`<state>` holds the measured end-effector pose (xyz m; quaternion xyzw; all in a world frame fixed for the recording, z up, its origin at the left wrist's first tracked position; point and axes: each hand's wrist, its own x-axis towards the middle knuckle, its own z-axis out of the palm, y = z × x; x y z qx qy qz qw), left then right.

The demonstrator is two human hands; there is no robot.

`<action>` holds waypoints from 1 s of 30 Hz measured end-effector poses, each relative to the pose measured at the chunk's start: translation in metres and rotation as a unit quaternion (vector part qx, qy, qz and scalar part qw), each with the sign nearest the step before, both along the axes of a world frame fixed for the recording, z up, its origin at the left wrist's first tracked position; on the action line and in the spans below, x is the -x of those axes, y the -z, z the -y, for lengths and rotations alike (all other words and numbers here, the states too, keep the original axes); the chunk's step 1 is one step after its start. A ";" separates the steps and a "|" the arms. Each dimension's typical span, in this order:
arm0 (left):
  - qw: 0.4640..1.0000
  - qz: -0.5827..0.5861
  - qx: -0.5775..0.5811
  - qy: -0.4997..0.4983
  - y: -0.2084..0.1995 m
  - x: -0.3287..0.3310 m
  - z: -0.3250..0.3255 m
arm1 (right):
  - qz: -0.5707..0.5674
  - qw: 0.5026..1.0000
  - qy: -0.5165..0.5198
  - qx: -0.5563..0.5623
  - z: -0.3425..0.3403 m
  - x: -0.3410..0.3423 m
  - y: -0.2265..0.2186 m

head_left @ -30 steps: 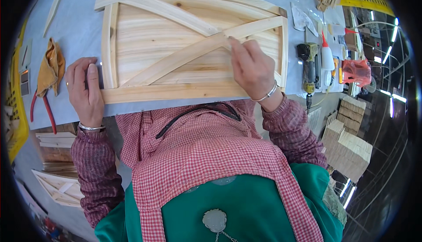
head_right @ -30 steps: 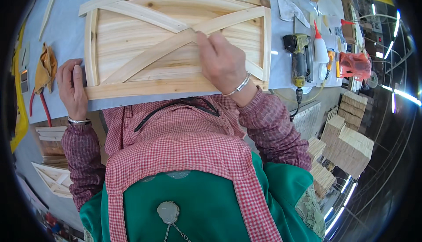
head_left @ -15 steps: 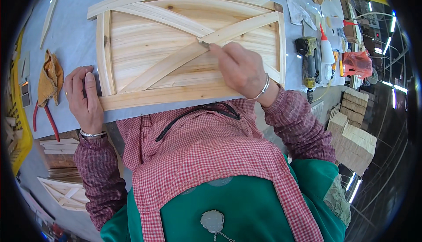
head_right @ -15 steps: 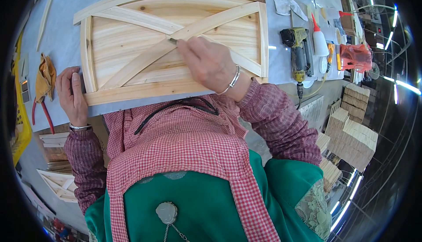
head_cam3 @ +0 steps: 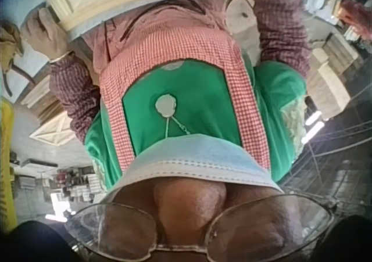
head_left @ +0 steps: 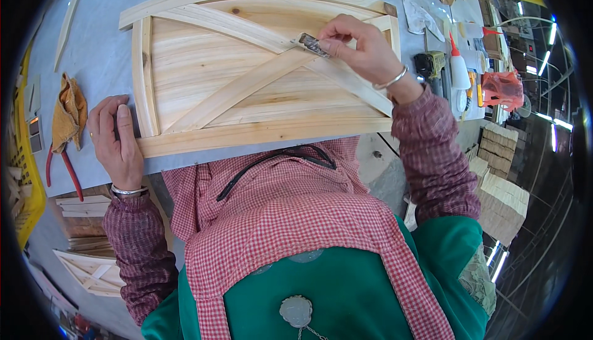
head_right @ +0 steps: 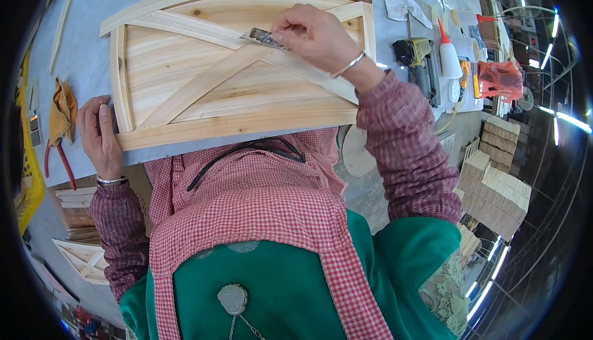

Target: Applying glue and nailing wooden slats to assemble a decorative panel.

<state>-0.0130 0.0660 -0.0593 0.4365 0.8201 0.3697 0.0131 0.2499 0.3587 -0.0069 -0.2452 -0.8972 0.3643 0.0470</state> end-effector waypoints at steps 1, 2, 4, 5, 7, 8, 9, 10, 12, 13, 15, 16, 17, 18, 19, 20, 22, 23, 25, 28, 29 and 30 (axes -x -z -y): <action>1.000 0.005 -0.002 -0.002 0.000 0.000 0.001 | 0.041 0.996 0.003 0.085 -0.007 0.004 -0.003; 1.000 0.007 -0.002 0.000 0.001 0.000 0.000 | 0.042 0.995 0.005 0.085 -0.013 0.008 -0.006; 1.000 0.001 0.009 0.002 0.000 0.001 -0.001 | 0.100 0.988 -0.060 0.099 -0.023 0.017 -0.010; 1.000 -0.002 0.017 0.003 -0.001 0.001 0.000 | 0.128 0.981 -0.094 0.107 -0.028 0.023 -0.011; 1.000 0.001 0.016 0.002 -0.001 0.000 0.000 | 0.155 0.972 -0.113 0.134 -0.039 0.033 -0.011; 1.000 0.005 0.014 0.002 0.000 0.000 -0.001 | 0.182 0.962 -0.131 0.157 -0.044 0.037 -0.012; 1.000 0.008 0.012 0.000 0.000 0.000 -0.001 | 0.208 0.949 -0.151 0.182 -0.047 0.042 -0.013; 1.000 0.008 0.015 0.002 0.000 0.000 -0.001 | 0.208 0.949 -0.150 0.184 -0.048 0.047 -0.014; 1.000 0.012 0.010 0.007 0.000 0.001 -0.001 | 0.241 0.947 -0.170 0.130 -0.049 0.059 -0.018; 1.000 0.015 0.008 0.008 0.001 0.001 -0.001 | 0.258 0.944 -0.180 0.102 -0.050 0.064 -0.018; 1.000 0.022 0.012 0.004 -0.001 0.000 -0.001 | 0.266 0.944 -0.183 0.068 -0.047 0.066 -0.020; 1.000 0.028 0.013 0.000 -0.003 -0.001 -0.002 | 0.274 0.943 -0.185 0.032 -0.044 0.066 -0.021; 0.999 0.035 0.013 -0.007 -0.003 -0.002 -0.002 | 0.282 0.941 -0.190 -0.005 -0.041 0.067 -0.021; 0.999 0.035 0.015 -0.009 -0.004 -0.002 -0.002 | 0.282 0.940 -0.192 -0.003 -0.040 0.063 -0.018; 0.999 0.035 0.014 -0.007 -0.003 -0.002 -0.003 | 0.233 0.957 -0.175 -0.004 -0.039 0.054 -0.012; 0.999 0.034 0.013 -0.006 -0.003 -0.002 -0.003 | 0.182 0.970 -0.158 -0.005 -0.039 0.045 -0.006; 0.999 0.033 0.013 -0.003 -0.003 -0.002 -0.004 | 0.131 0.981 -0.140 -0.005 -0.042 0.036 -0.004; 0.999 0.032 0.014 -0.003 -0.003 -0.002 -0.004 | 0.096 0.983 -0.153 -0.007 -0.045 0.034 -0.005; 0.999 0.029 0.015 -0.002 -0.003 -0.002 -0.004 | 0.025 0.984 -0.179 -0.012 -0.048 0.032 -0.005; 1.000 0.012 0.024 0.000 -0.003 -0.001 -0.002 | 0.040 0.974 -0.223 -0.019 -0.044 0.035 -0.005; 1.000 0.004 0.028 0.000 -0.003 -0.001 -0.002 | 0.048 0.968 -0.245 -0.023 -0.043 0.036 -0.005; 1.000 0.004 0.027 0.000 -0.003 -0.001 -0.003 | 0.048 0.968 -0.245 -0.023 -0.043 0.037 -0.004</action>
